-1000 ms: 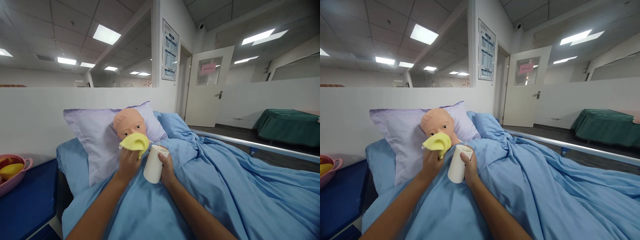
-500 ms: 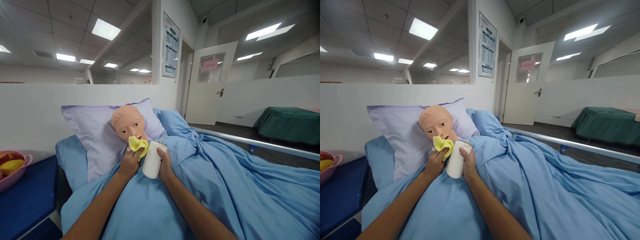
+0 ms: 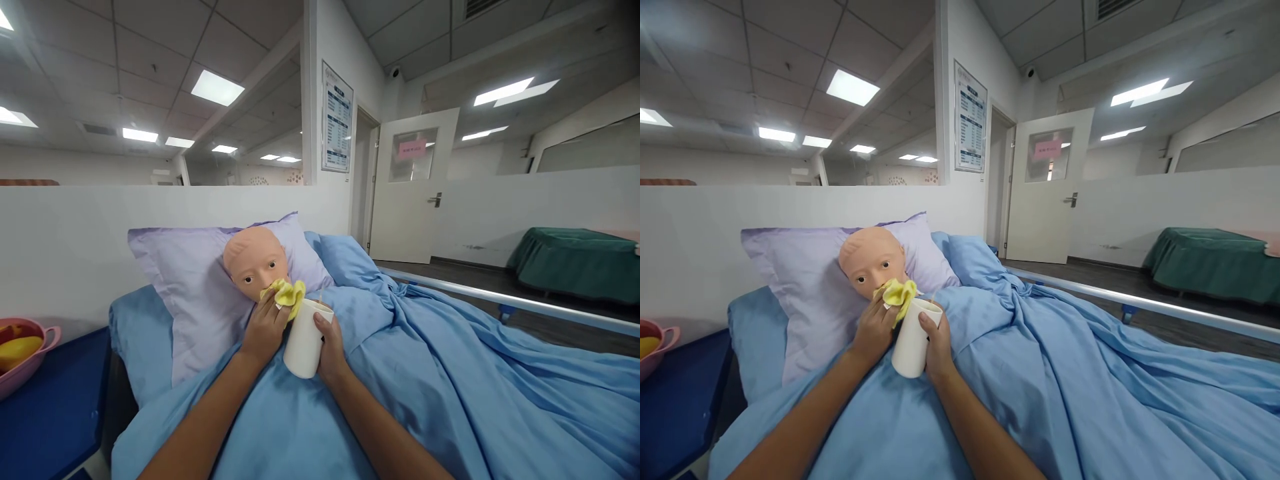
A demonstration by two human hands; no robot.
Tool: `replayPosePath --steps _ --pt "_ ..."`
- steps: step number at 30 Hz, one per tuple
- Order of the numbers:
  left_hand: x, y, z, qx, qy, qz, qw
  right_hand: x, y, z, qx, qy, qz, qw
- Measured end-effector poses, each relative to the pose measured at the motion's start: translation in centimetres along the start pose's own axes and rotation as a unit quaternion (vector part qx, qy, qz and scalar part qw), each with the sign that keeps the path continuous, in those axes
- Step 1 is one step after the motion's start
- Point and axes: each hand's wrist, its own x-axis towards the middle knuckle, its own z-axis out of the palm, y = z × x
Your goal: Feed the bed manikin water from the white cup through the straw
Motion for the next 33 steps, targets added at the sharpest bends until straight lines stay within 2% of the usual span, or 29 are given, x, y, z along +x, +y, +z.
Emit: replayPosePath --steps 3,5,9,13,16,20,22,25,29,33 --pt "-2.0 0.6 -0.4 -0.025 -0.003 -0.034 0.999 0.0 0.0 -0.1 -0.008 0.0 0.003 1.0" --pt "-2.4 0.8 -0.9 -0.051 -0.006 -0.056 0.997 0.0 0.1 -0.1 -0.012 0.0 0.0 1.0" --pt "-0.6 0.5 -1.5 -0.052 0.012 -0.056 0.997 -0.1 0.1 -0.1 -0.014 -0.01 -0.003 1.0" --pt "0.3 0.1 -0.7 -0.002 -0.002 -0.015 1.0 -0.3 0.1 0.0 -0.013 0.003 -0.002 1.0" --pt "-1.4 0.3 -0.2 -0.004 -0.005 -0.025 1.0 -0.3 0.1 0.1 -0.018 0.023 -0.009 1.0" --pt "-3.5 0.6 -0.7 -0.021 0.014 -0.068 0.997 -0.1 0.3 0.0 -0.03 0.026 -0.003 0.999" --pt "-3.3 0.6 -1.2 -0.028 0.031 -0.069 0.997 0.1 0.4 -0.2 -0.027 0.022 0.001 0.999" --pt "-1.6 0.5 -1.5 -0.024 0.067 -0.059 0.996 0.1 0.6 -0.2 -0.021 0.008 -0.003 1.0" --pt "-0.1 0.5 -0.6 -0.01 0.033 -0.024 0.999 -0.1 0.6 -0.1 -0.015 0.014 -0.006 1.0" --pt "-2.3 0.5 -0.3 -0.005 0.008 -0.026 1.0 -0.1 0.4 -0.2 -0.033 0.032 0.001 0.999"
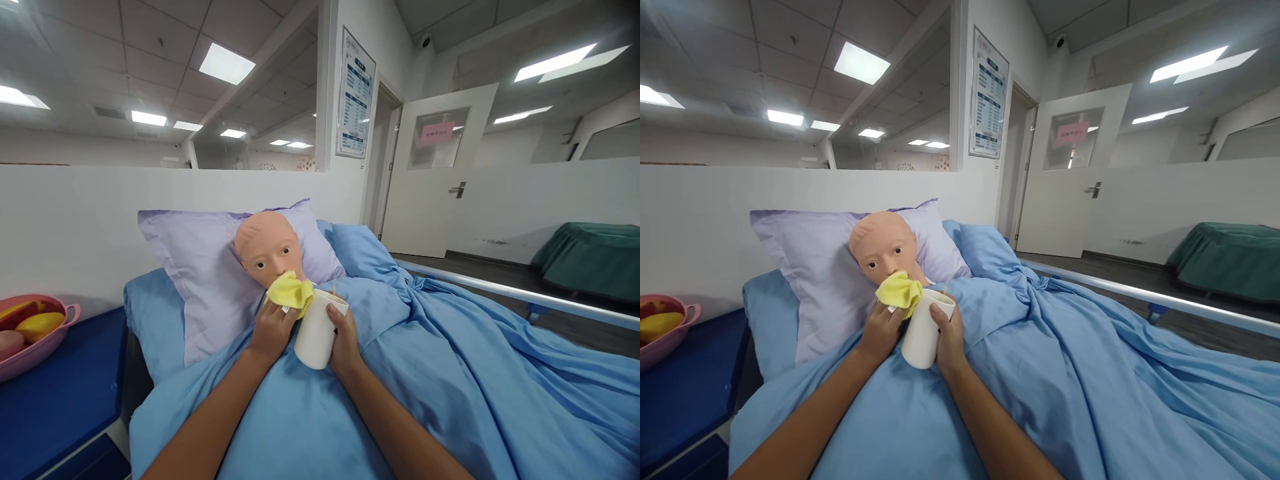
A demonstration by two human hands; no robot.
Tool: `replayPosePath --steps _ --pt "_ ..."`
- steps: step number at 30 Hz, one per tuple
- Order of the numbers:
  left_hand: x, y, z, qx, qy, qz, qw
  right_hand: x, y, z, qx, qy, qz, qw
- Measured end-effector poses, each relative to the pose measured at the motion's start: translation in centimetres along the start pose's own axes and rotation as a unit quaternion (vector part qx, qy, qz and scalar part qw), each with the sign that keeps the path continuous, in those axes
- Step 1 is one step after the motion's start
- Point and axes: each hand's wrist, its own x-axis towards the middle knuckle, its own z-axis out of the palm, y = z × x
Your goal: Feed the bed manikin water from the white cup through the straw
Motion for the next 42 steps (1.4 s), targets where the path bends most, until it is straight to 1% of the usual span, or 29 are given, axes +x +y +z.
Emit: replayPosePath --steps 2,4,7,9,11,12,14,16,18,19,21,23,25,26,28,29,31,32,34,36,37,40,42 --pt "-1.4 0.0 -0.5 -0.001 -0.007 -0.021 1.0 0.0 0.0 -0.1 -0.006 -0.007 0.01 1.0" --pt "-1.9 0.1 -1.1 -0.006 -0.011 -0.031 0.999 0.1 0.0 -0.1 -0.009 -0.012 0.015 1.0" --pt "-0.6 0.1 -1.6 -0.02 0.003 -0.022 1.0 0.1 0.0 0.0 0.003 -0.018 0.007 1.0" --pt "0.8 0.0 -1.2 -0.019 0.009 -0.011 1.0 0.1 0.1 0.1 0.012 -0.019 0.001 1.0" --pt "2.0 -0.2 -0.4 -0.01 -0.008 0.002 1.0 0.1 0.1 0.2 0.014 -0.015 0.001 1.0" --pt "2.3 -0.3 0.1 -0.004 -0.022 0.006 1.0 0.1 0.2 0.2 0.015 -0.011 0.002 1.0" --pt "2.1 -0.3 0.8 -0.005 -0.056 -0.002 0.998 0.0 0.2 0.1 0.015 -0.003 0.004 1.0" --pt "1.0 0.0 1.2 -0.045 -0.096 -0.044 0.993 0.0 0.2 -0.1 0.008 0.0 0.005 1.0" --pt "-0.2 0.5 1.1 -0.124 -0.138 -0.111 0.976 -0.1 0.2 -0.2 -0.009 0.004 0.007 1.0" --pt "-0.6 0.7 0.8 -0.165 -0.155 -0.142 0.964 -0.1 0.2 -0.3 -0.02 0.01 0.009 1.0" --pt "-1.0 0.4 -0.3 -0.212 -0.171 -0.17 0.947 -0.1 0.2 -0.3 -0.037 0.015 0.023 0.999" --pt "-0.8 -0.8 -2.4 -0.232 -0.174 -0.163 0.943 -0.1 0.2 -0.4 -0.046 0.007 0.041 0.998" --pt "-0.5 -2.7 -5.7 -0.25 -0.175 -0.158 0.939 -0.1 0.3 -0.5 -0.04 0.01 0.047 0.998" --pt "-0.5 -3.9 -7.8 -0.26 -0.175 -0.173 0.934 -0.1 0.3 -0.6 -0.037 0.022 0.04 0.998" --pt "-1.3 -6.3 -12.2 -0.276 -0.174 -0.233 0.916 -0.1 0.3 -0.5 -0.054 0.043 0.016 0.997" --pt "-2.0 -7.6 -14.5 -0.279 -0.172 -0.269 0.906 -0.3 0.3 -0.3 -0.071 0.049 0.007 0.996" --pt "-4.2 -10.0 -18.6 -0.268 -0.166 -0.329 0.89 -0.9 0.5 1.0 -0.1 0.057 -0.011 0.993" --pt "-5.6 -11.2 -20.5 -0.255 -0.163 -0.347 0.888 -1.5 0.9 2.0 -0.109 0.055 -0.015 0.992" --pt "-8.9 -13.5 -23.8 -0.225 -0.161 -0.378 0.883 -3.1 2.2 5.0 -0.114 0.043 -0.017 0.992" --pt "-12.7 -15.7 -26.7 -0.19 -0.161 -0.416 0.875 -5.4 4.5 9.0 -0.103 0.013 -0.013 0.995" --pt "-14.8 -16.7 -28.0 -0.169 -0.162 -0.436 0.869 -6.7 6.1 11.3 -0.09 -0.004 -0.015 0.996" --pt "-21.3 -19.0 -32.0 -0.094 -0.17 -0.495 0.847 -10.6 12.0 18.2 -0.037 -0.102 0.004 0.994" --pt "-25.2 -20.1 -34.5 -0.042 -0.181 -0.528 0.829 -12.7 16.3 22.5 -0.05 -0.154 0.0 0.987"
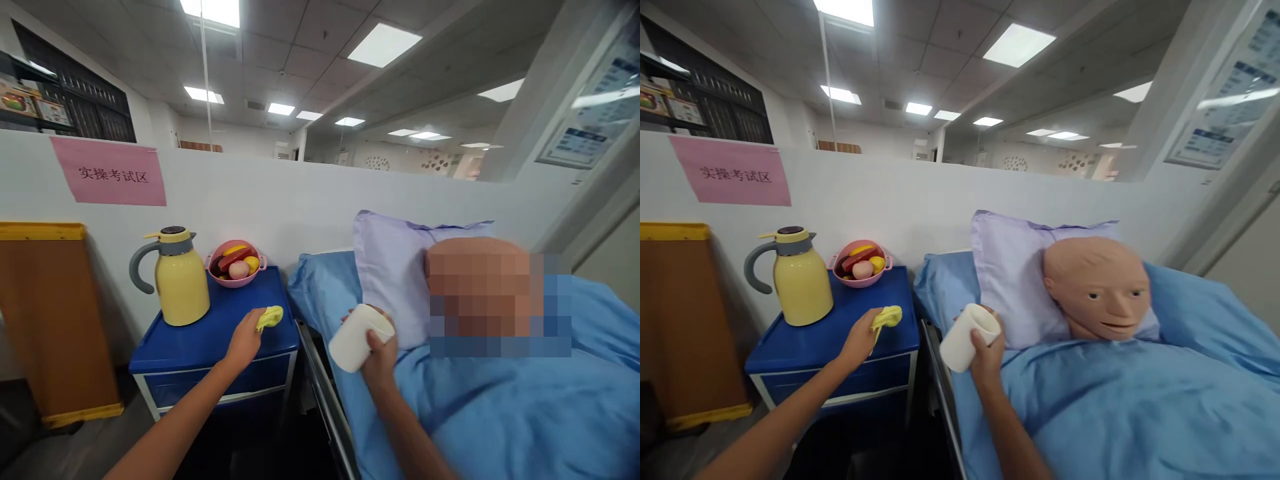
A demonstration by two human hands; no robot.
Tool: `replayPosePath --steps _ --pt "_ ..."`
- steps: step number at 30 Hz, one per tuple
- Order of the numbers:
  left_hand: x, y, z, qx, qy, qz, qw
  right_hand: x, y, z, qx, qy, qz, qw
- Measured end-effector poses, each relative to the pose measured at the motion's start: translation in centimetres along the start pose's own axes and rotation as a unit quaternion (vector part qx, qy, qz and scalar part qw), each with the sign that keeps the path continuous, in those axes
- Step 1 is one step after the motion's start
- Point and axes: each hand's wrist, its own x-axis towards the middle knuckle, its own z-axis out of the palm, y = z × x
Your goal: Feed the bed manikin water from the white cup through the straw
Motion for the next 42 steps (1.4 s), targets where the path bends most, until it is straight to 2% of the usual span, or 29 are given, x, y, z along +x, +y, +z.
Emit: replayPosePath --steps 3,6,10,13,19,28,33,38,40,42 --pt "-1.3 -4.9 -2.3 0.058 0.016 -0.047 0.997 -0.2 5.3 6.4 -0.095 -0.025 -0.027 0.995" --pt "-1.0 -7.9 -3.8 0.111 0.023 -0.064 0.992 0.2 9.7 11.2 -0.136 -0.024 -0.028 0.99" --pt "1.1 -9.7 -3.7 0.174 0.006 -0.061 0.983 1.0 14.4 15.8 -0.179 -0.011 -0.027 0.983" --pt "2.9 -10.4 -2.4 0.212 -0.022 -0.048 0.976 1.8 17.2 17.7 -0.206 0.011 -0.032 0.978" --pt "5.4 -11.0 -0.4 0.27 -0.039 -0.067 0.96 3.5 20.5 17.9 -0.254 0.049 -0.045 0.965" --pt "6.5 -11.2 0.9 0.316 -0.022 -0.091 0.944 4.6 21.5 17.9 -0.32 0.038 -0.029 0.946" --pt "6.3 -11.2 0.9 0.315 -0.008 -0.091 0.945 4.3 20.9 18.2 -0.343 0.035 0.0 0.939" --pt "5.4 -10.0 -0.2 0.291 0.009 -0.061 0.955 3.2 19.3 16.4 -0.359 -0.04 0.053 0.931" --pt "4.5 -8.9 -1.0 0.285 0.019 -0.046 0.957 1.6 18.2 15.2 -0.357 -0.057 0.056 0.931" --pt "2.8 -7.7 -1.9 0.277 0.029 -0.021 0.96 -1.4 16.9 13.7 -0.35 -0.042 0.05 0.934"
